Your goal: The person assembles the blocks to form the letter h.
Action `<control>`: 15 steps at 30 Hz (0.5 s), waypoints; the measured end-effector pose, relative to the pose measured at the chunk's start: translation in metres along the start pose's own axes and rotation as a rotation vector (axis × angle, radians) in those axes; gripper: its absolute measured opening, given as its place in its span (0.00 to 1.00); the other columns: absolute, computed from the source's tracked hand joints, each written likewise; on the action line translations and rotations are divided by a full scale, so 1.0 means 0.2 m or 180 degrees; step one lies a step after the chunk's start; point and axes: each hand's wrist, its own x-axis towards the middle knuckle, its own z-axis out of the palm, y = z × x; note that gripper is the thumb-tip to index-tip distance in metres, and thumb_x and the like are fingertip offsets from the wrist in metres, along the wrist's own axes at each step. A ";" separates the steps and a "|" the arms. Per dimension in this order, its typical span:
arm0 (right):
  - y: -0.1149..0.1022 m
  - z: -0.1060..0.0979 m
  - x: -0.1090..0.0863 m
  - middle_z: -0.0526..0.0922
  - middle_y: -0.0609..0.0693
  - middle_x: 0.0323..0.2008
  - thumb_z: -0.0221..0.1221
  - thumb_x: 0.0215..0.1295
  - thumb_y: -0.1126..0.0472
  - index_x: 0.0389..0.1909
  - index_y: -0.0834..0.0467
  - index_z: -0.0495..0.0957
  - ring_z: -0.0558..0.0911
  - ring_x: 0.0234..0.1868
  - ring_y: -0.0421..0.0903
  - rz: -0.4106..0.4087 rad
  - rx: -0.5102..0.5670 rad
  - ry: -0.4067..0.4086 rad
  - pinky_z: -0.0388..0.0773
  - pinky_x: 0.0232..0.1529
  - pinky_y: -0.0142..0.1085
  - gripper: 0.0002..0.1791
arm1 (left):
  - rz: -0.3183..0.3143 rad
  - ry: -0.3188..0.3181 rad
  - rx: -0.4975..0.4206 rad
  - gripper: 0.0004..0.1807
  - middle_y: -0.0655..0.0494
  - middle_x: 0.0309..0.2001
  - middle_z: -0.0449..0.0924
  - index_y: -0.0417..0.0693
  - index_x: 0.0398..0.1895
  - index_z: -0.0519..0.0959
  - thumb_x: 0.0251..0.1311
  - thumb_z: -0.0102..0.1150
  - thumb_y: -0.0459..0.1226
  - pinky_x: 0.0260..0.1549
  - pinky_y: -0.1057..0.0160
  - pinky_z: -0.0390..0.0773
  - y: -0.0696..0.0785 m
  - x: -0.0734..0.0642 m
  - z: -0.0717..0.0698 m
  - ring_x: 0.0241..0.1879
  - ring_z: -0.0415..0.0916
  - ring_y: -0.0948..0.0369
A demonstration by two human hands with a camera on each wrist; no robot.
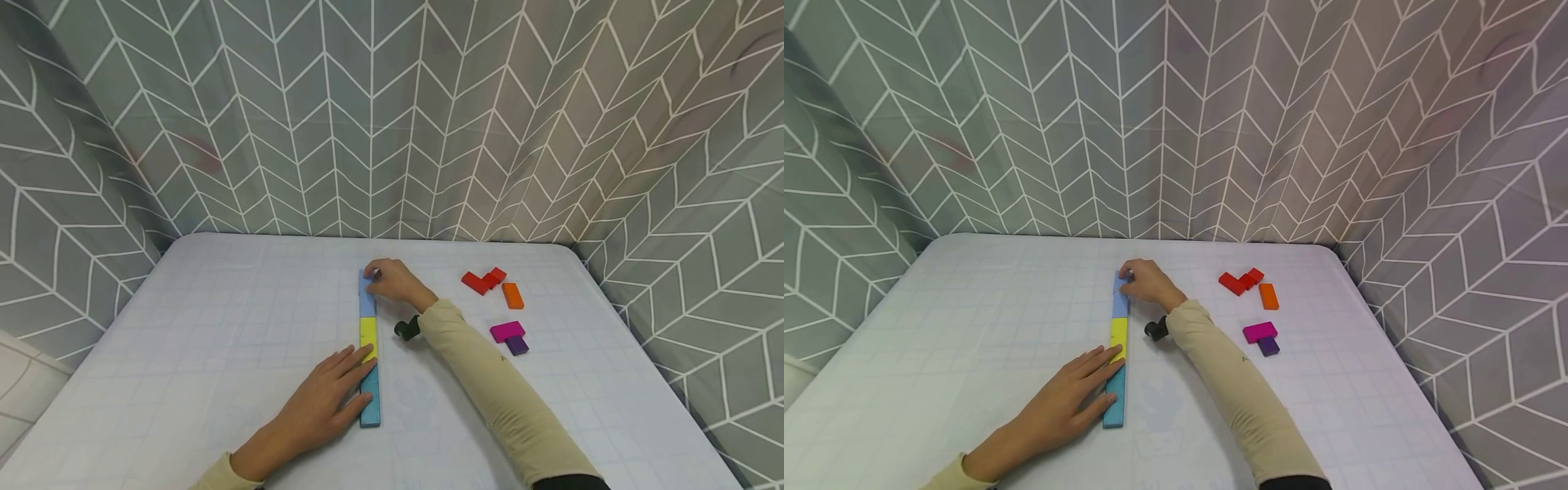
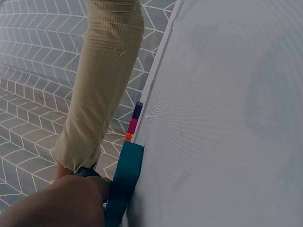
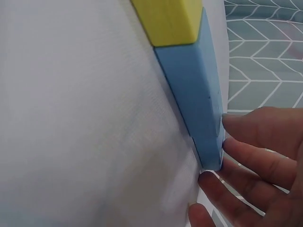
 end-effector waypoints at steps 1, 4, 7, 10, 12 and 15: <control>0.00 0.00 0.00 0.85 0.56 0.54 0.68 0.67 0.66 0.54 0.63 0.83 0.82 0.54 0.52 -0.0001 -0.0014 -0.0002 0.79 0.54 0.41 0.15 | -0.0001 0.0001 -0.0004 0.31 0.59 0.79 0.61 0.52 0.76 0.72 0.77 0.53 0.55 0.73 0.44 0.58 0.00 0.00 0.00 0.78 0.54 0.51; 0.00 0.00 0.00 0.85 0.56 0.54 0.67 0.68 0.66 0.54 0.63 0.83 0.82 0.55 0.52 -0.0003 -0.0037 -0.0002 0.79 0.56 0.41 0.15 | 0.0002 0.0008 -0.0002 0.31 0.58 0.79 0.61 0.51 0.76 0.72 0.77 0.53 0.54 0.73 0.43 0.58 0.00 0.00 0.00 0.78 0.54 0.51; 0.00 0.00 0.00 0.85 0.56 0.55 0.67 0.69 0.66 0.54 0.63 0.83 0.82 0.55 0.52 0.0009 -0.0019 0.0006 0.78 0.57 0.42 0.14 | 0.0004 0.0016 0.0000 0.31 0.58 0.79 0.61 0.51 0.76 0.72 0.77 0.53 0.54 0.73 0.43 0.58 0.00 0.00 0.00 0.78 0.54 0.51; 0.01 0.00 -0.01 0.84 0.56 0.56 0.67 0.69 0.65 0.54 0.62 0.83 0.81 0.57 0.53 0.0004 -0.0010 0.0025 0.77 0.59 0.43 0.14 | 0.0018 0.0024 -0.0001 0.31 0.58 0.79 0.61 0.51 0.76 0.72 0.77 0.53 0.54 0.73 0.43 0.58 0.00 0.00 0.00 0.78 0.54 0.51; 0.02 0.01 -0.01 0.84 0.56 0.57 0.67 0.69 0.65 0.54 0.62 0.83 0.81 0.58 0.53 -0.0005 -0.0001 0.0043 0.76 0.61 0.44 0.14 | 0.0024 0.0026 -0.0001 0.31 0.59 0.79 0.61 0.51 0.76 0.72 0.77 0.53 0.54 0.73 0.43 0.58 0.00 0.00 0.00 0.78 0.54 0.51; 0.03 0.01 -0.01 0.84 0.56 0.57 0.68 0.69 0.64 0.54 0.61 0.83 0.80 0.59 0.54 -0.0029 -0.0001 0.0066 0.76 0.62 0.45 0.14 | 0.0030 0.0024 -0.0013 0.31 0.58 0.79 0.61 0.51 0.76 0.71 0.77 0.53 0.54 0.73 0.43 0.57 0.00 0.00 0.00 0.78 0.54 0.51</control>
